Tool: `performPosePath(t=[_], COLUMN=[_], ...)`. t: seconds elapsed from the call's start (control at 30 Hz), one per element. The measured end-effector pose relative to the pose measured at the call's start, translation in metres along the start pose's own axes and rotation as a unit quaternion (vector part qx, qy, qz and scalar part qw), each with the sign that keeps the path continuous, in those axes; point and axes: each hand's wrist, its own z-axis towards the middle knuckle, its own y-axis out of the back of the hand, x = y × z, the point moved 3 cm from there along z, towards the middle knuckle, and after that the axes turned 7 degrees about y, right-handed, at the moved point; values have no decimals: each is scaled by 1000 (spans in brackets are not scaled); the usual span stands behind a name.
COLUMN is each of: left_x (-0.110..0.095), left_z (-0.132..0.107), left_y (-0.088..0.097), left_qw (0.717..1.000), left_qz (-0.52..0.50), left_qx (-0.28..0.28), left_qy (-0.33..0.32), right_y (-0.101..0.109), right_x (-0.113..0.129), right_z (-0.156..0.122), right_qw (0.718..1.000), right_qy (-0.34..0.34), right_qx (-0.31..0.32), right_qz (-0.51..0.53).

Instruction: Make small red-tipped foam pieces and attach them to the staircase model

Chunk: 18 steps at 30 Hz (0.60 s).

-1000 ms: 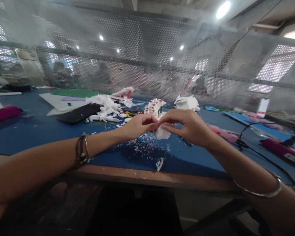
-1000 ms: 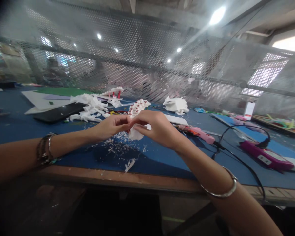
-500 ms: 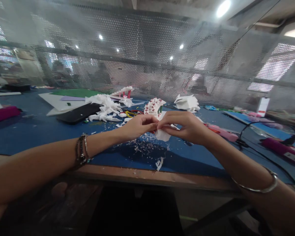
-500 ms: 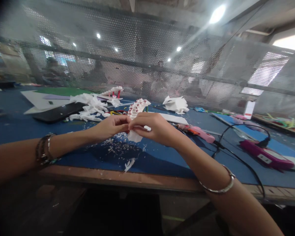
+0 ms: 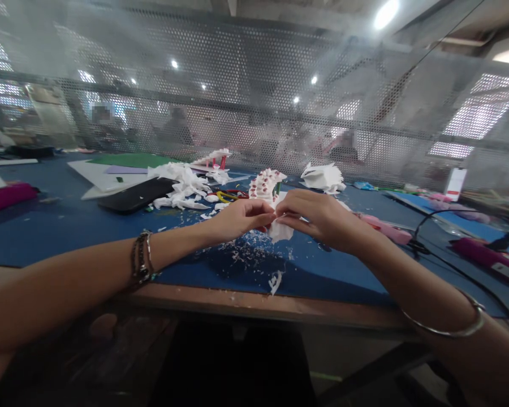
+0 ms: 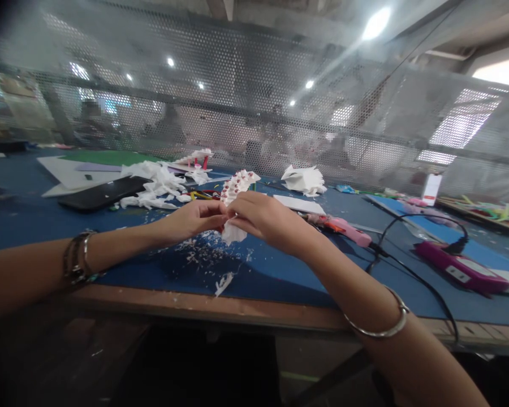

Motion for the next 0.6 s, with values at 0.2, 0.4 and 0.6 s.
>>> performPosePath(t=[0.2,0.4,0.6], left_x=[2,3,2], left_z=[1,1,-1], left_y=[1,1,-4], left_qw=[1000,999,998], left_qz=[-20,-47,-52], left_qx=[-1,2,10], left_qy=[10,4,19], right_y=[-3,-3,-4], right_x=[-2,1,-1], right_z=[-3,-1,-2], right_qw=[999,1000,999], right_qy=[42,13,-10], right_qx=[-8,-8,-38], right_qz=[9,-5,31])
